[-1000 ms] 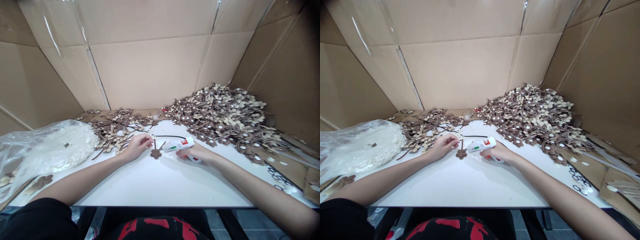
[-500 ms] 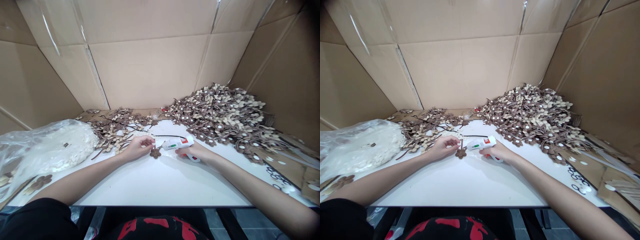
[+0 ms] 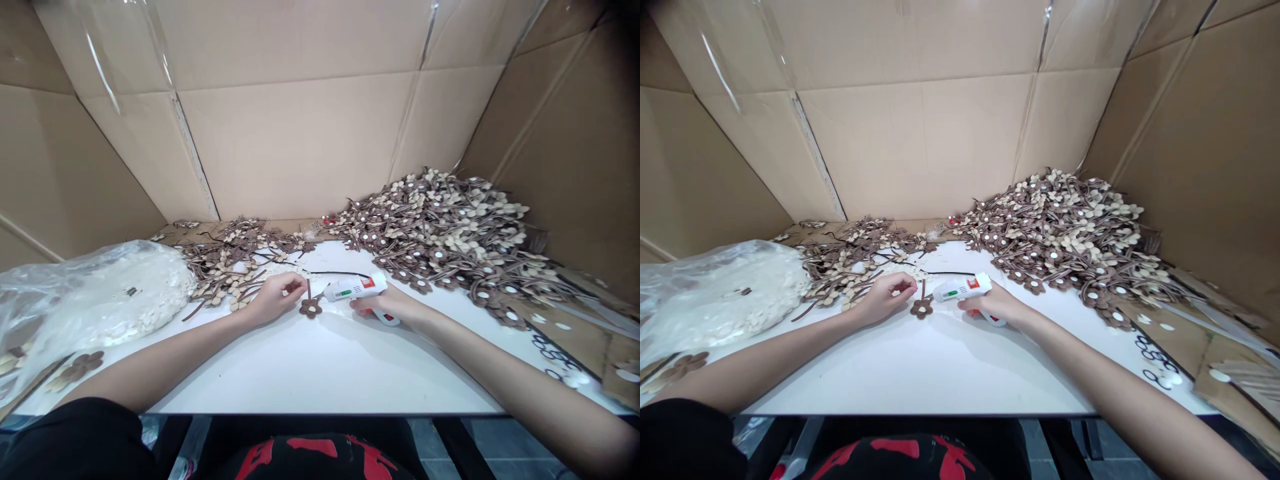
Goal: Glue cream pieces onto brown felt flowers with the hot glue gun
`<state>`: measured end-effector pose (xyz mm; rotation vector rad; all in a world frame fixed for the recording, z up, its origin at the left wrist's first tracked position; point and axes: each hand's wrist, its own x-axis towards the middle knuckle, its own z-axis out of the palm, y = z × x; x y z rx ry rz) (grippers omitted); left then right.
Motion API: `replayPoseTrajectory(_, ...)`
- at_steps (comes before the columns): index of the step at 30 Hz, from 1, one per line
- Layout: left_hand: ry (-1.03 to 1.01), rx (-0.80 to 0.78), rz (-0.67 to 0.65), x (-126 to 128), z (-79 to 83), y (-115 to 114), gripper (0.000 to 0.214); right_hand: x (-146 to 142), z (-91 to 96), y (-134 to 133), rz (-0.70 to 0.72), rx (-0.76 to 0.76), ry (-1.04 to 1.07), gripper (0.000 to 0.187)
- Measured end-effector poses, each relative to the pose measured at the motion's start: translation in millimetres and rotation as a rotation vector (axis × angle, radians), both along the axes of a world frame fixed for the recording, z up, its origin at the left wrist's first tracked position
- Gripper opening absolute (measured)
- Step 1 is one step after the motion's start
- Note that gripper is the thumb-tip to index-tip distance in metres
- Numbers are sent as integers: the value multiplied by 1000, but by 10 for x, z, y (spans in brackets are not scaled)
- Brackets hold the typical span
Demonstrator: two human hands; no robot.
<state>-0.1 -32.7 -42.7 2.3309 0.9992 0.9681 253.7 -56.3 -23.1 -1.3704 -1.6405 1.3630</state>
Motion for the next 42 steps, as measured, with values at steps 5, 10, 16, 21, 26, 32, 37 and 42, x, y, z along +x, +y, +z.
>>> replayPoseTrajectory(5, 56, 128, -6, -6, 62, -94, 12, 8, 24, -8, 1, 22, -26, 15)
replayPoseTrajectory(10, 129, 189, 0, 73, 104, -265, 9, 20, 3, 3, -28, 41, -54, 12)
replayPoseTrajectory(16, 152, 75, 17, 131, 41, -287, 14, 8, 14, -4, -26, 34, -41, 12)
replayPoseTrajectory(21, 133, -12, 14, 127, 25, -254, 17, 3, 27, -14, -25, 25, -42, 12)
replayPoseTrajectory(26, 118, -31, 43, 137, 32, -258, 9, 5, 35, -13, -31, 17, -12, 12)
replayPoseTrajectory(32, 144, 112, 192, 61, 74, -250, 18, 33, 9, 12, -48, 17, -45, 13)
replayPoseTrajectory(37, 210, 120, 179, 80, 67, -273, 22, 36, -33, 30, -61, 43, -69, 16)
replayPoseTrajectory(42, 233, 102, 160, 165, -1, -281, 17, 38, -63, 60, -136, 77, -60, 16)
